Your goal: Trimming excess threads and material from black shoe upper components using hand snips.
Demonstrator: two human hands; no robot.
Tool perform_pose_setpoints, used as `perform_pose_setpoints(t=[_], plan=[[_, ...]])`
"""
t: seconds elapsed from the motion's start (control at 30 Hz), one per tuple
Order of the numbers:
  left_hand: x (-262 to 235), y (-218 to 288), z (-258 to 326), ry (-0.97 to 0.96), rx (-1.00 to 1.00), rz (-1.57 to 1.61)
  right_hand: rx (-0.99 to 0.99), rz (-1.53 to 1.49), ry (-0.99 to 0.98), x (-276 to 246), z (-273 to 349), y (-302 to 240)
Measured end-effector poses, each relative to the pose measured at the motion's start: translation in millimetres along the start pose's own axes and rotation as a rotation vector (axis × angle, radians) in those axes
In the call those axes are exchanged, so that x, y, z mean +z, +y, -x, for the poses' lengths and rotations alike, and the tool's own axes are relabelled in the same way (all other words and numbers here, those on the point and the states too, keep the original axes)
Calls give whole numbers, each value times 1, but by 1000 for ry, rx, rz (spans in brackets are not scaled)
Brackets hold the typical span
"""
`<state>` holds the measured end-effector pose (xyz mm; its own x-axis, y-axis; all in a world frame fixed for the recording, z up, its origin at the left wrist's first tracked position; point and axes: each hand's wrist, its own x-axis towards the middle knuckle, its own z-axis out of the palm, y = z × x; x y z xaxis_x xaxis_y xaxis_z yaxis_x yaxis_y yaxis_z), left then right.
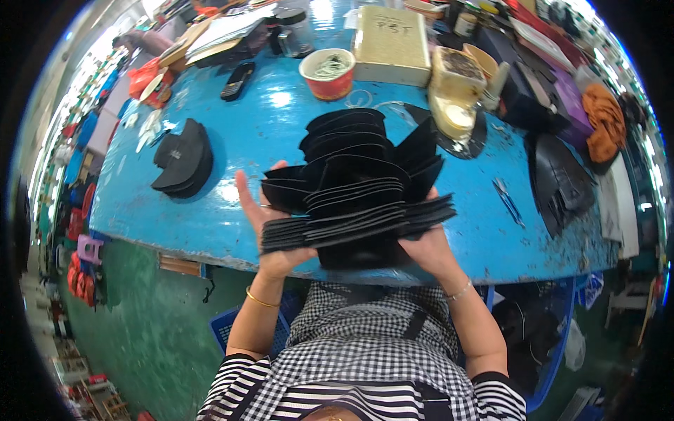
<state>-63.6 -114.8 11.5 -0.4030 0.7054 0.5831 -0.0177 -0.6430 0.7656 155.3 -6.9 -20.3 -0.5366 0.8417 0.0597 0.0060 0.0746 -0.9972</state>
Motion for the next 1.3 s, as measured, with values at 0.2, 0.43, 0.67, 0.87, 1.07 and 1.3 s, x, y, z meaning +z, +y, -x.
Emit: perform_pose_setpoints(t=[0.2, 0.43, 0.67, 0.87, 1.07, 1.3], plan=[[-10, -6, 13, 89, -364, 118, 127, -266, -95, -6, 2, -13], [-22, -34, 17, 6, -208, -144, -140, -124, -225, -3, 4, 6], [-24, -37, 28, 193, -361, -99, -207, 218, -204, 29, 11, 0], [-19, -10, -4, 329, -371, -26, 172, -128, -318, 22, -3, -31], [-117, 10, -21, 390, -563, -356, -344, 1301, 157, -126, -20, -27], [-150, 19, -2, 443, -489, -861, -105, 1349, 52, -167, -34, -13]])
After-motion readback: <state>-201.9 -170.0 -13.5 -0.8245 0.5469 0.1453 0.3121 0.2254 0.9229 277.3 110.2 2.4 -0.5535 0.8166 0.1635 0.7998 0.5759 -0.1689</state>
